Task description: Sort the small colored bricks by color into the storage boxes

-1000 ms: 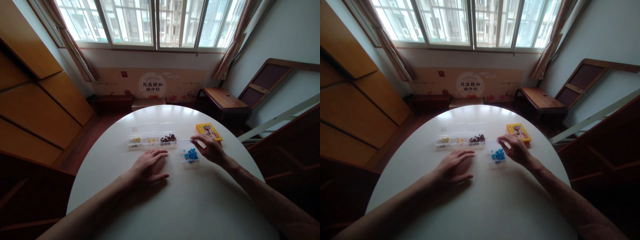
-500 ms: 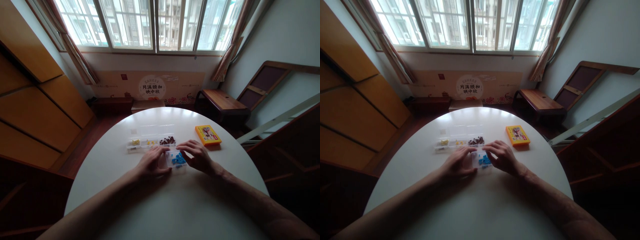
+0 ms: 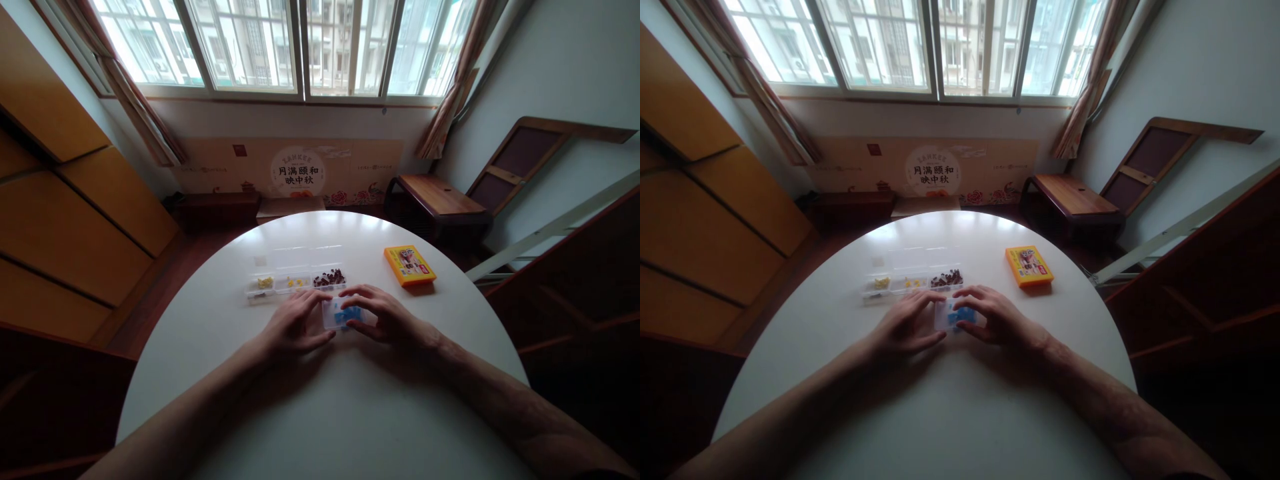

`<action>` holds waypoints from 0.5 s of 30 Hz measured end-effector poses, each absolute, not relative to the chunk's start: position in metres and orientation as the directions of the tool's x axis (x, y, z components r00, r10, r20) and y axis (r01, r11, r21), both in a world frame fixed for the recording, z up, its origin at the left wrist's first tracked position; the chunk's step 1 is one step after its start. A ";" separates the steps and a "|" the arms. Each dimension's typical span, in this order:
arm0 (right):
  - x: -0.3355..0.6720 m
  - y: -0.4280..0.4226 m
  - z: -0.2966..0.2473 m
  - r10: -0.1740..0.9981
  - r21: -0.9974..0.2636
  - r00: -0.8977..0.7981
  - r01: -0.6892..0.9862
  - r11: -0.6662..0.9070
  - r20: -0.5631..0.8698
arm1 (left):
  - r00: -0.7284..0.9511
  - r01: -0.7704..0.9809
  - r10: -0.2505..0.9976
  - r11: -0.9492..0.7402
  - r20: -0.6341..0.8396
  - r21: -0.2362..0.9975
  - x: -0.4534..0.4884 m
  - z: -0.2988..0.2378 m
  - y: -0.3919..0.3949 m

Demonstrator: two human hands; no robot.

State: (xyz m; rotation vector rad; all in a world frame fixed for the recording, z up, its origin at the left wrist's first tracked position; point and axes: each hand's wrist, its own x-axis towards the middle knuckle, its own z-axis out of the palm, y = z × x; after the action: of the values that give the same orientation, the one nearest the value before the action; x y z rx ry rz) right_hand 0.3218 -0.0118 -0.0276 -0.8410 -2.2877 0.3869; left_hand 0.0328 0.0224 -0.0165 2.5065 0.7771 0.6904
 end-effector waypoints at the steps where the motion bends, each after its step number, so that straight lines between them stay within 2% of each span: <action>1: 0.321 -0.012 -0.028 0.660 -0.475 -0.575 0.462 0.749 0.483 | 0.719 0.398 0.610 -0.754 0.333 0.522 0.033 -0.016 0.022; 15: 0.320 -0.014 -0.027 0.691 -0.546 -0.557 0.435 0.716 0.462 | 0.687 0.397 0.630 -0.742 0.362 0.540 0.032 -0.024 0.026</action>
State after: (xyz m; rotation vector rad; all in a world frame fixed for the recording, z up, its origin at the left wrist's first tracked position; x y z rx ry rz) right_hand 0.3204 -0.0137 -0.0269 -0.8504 -2.2445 0.4896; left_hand 0.0322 0.0262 -0.0235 2.4762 0.7976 0.7535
